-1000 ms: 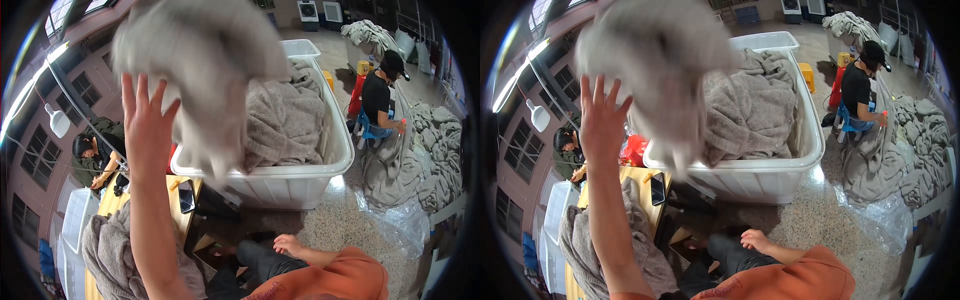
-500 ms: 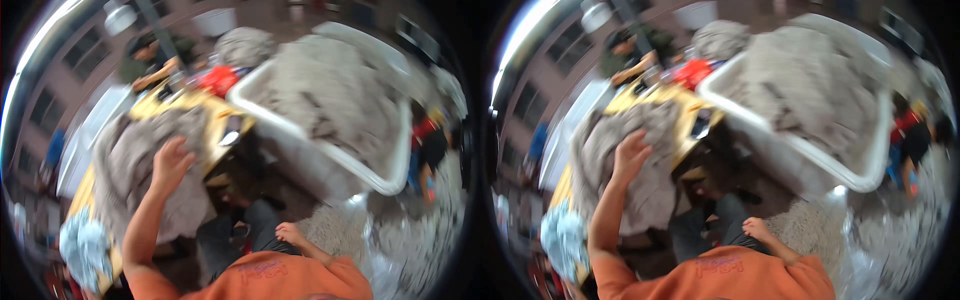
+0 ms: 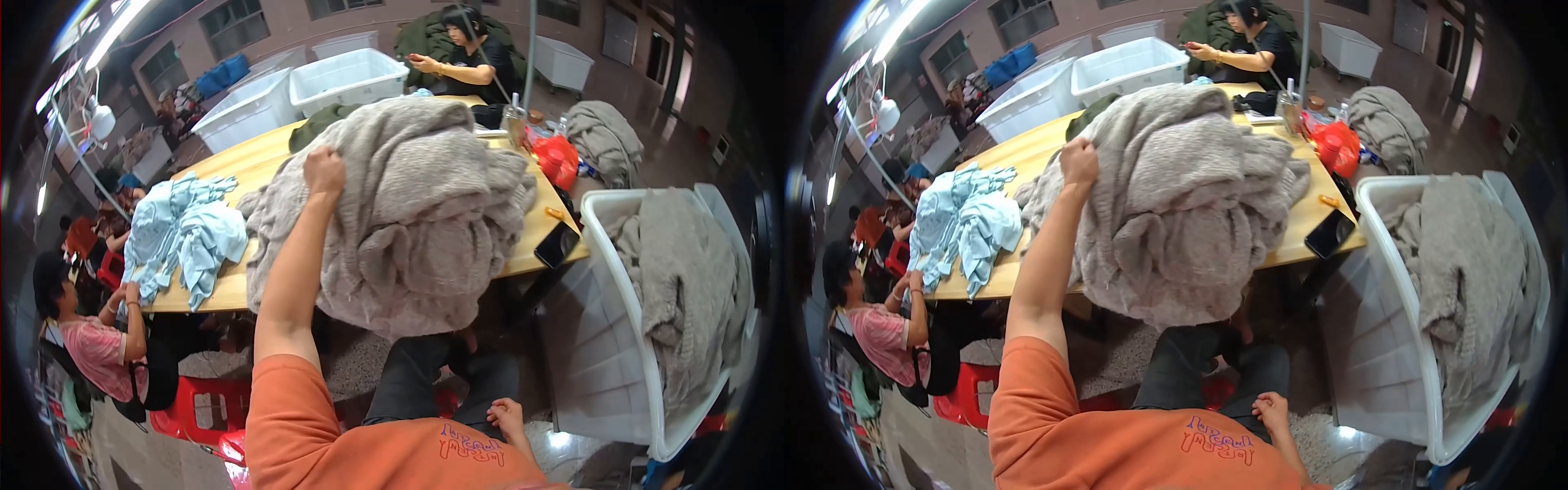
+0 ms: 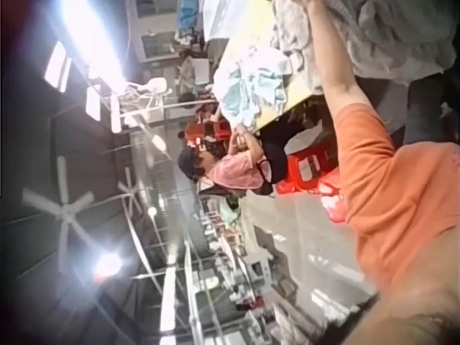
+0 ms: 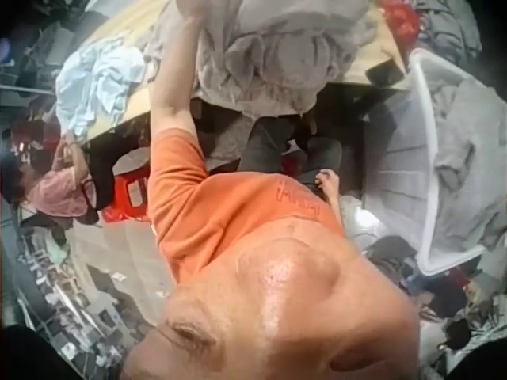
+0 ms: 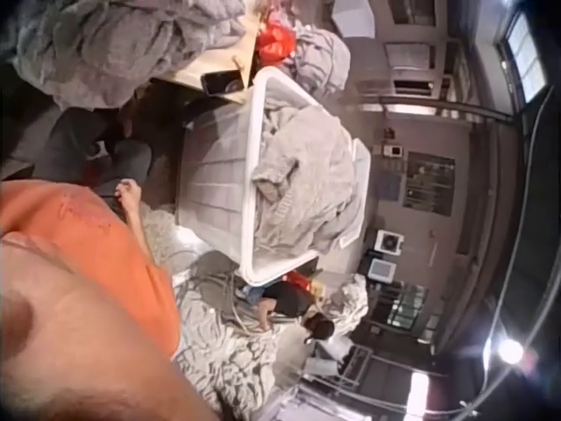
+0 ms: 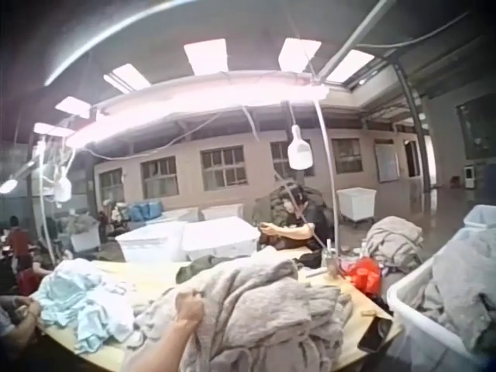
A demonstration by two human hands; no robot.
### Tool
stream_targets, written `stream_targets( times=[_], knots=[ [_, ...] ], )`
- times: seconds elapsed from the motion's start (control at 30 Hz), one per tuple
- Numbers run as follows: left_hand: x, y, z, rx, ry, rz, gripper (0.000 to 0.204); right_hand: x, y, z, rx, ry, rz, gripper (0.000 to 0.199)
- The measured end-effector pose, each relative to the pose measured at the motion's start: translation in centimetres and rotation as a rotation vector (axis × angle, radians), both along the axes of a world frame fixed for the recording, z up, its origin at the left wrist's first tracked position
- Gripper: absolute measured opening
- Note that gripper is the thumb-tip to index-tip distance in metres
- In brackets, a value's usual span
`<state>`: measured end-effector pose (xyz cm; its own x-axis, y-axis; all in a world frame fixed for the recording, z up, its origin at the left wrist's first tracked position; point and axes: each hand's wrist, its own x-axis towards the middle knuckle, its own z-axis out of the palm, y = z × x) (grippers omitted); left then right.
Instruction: Inspecting and folding clothing items at a sewing factory workstation.
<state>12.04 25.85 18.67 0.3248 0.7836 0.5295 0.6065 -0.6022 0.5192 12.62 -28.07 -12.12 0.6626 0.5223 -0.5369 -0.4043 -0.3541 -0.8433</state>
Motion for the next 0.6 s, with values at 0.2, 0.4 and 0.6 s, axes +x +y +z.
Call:
stream_targets(
  times=[0.2, 0.4, 0.6],
  knots=[
    [-6.2, -21.1, 1.1, -0.087, -0.325, -1.599, 0.009, -0.5, 2.9, 4.3, 0.345, 0.157, 0.076, 0.025],
    [-8.1, -32.4, -14.9, -0.871, -0.246, -1.749, 0.01, 1.1, 9.8, 12.9, 0.984, 0.435, 0.391, 0.053],
    [-12.1, -30.7, -14.1, -0.526, -0.062, -1.466, 0.009, 0.4, 9.7, 13.7, 0.682, 0.066, -0.082, 0.039]
  ],
)
